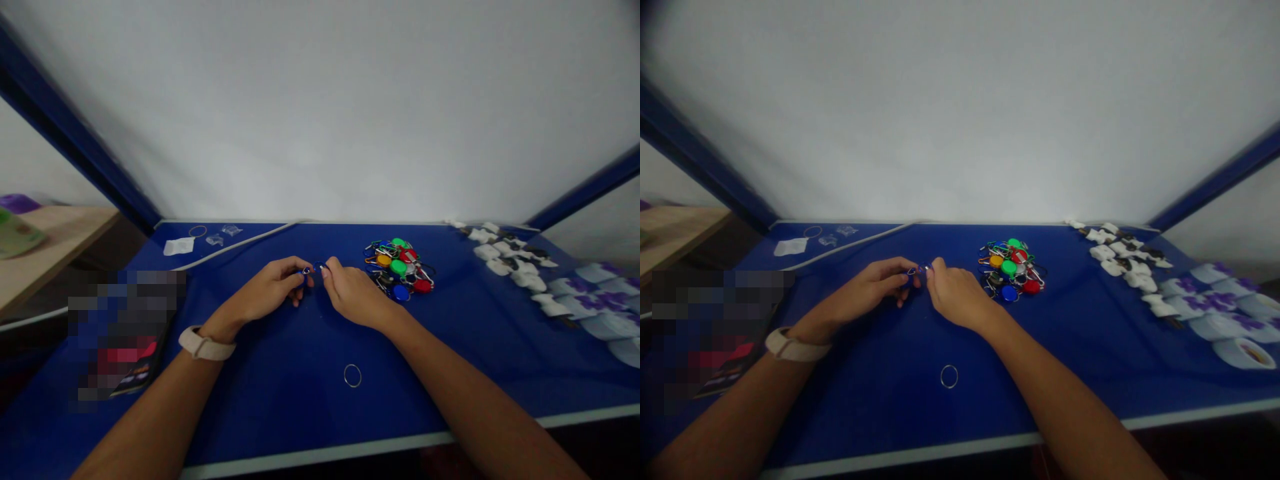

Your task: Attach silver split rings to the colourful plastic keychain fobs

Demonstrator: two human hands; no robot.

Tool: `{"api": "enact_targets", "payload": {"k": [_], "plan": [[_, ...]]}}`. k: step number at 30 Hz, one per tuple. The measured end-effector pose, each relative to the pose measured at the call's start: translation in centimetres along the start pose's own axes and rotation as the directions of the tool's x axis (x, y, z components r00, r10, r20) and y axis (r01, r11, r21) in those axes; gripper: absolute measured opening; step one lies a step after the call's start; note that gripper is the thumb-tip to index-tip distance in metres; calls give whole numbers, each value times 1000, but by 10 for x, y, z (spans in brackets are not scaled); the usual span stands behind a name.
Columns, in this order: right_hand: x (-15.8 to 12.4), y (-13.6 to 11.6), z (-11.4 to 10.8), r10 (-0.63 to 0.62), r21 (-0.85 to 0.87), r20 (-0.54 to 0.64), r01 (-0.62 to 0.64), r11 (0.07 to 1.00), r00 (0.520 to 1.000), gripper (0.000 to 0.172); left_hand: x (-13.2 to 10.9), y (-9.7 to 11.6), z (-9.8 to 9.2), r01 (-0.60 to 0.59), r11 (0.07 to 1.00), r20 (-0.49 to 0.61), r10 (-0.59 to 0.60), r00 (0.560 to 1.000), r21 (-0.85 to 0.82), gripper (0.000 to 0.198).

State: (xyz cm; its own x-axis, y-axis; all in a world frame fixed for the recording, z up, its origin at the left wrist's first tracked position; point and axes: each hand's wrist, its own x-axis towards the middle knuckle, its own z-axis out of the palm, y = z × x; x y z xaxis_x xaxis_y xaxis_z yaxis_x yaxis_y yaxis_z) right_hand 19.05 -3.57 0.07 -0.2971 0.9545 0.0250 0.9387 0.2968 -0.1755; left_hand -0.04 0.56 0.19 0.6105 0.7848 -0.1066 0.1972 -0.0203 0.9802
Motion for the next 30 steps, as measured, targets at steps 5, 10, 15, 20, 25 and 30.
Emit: {"api": "enact_targets", "payload": {"k": [5,10,15,20,25,30], "plan": [[0,2,2,6,63,-34,-4,998,999,27,2,-6,-2,-38,996,27,41,999,-79,27],[0,2,2,21,72,-39,-19,997,999,27,1,-9,-2,-31,991,18,34,999,-131,30],[-1,1,2,32,78,-36,-29,997,999,26,1,-5,-2,-38,980,-45,30,999,-193,33],[-1,0,3,71,106,-30,-67,992,997,26,0,1,-3,-128,988,-198,110,974,-84,29],[0,-1,5,78,204,-33,-70,976,996,30,-2,8,-1,-168,986,-219,162,962,-6,24],[-1,-4,6,78,257,-28,-68,964,997,30,-3,9,2,-192,981,-233,179,956,-36,22]]}}
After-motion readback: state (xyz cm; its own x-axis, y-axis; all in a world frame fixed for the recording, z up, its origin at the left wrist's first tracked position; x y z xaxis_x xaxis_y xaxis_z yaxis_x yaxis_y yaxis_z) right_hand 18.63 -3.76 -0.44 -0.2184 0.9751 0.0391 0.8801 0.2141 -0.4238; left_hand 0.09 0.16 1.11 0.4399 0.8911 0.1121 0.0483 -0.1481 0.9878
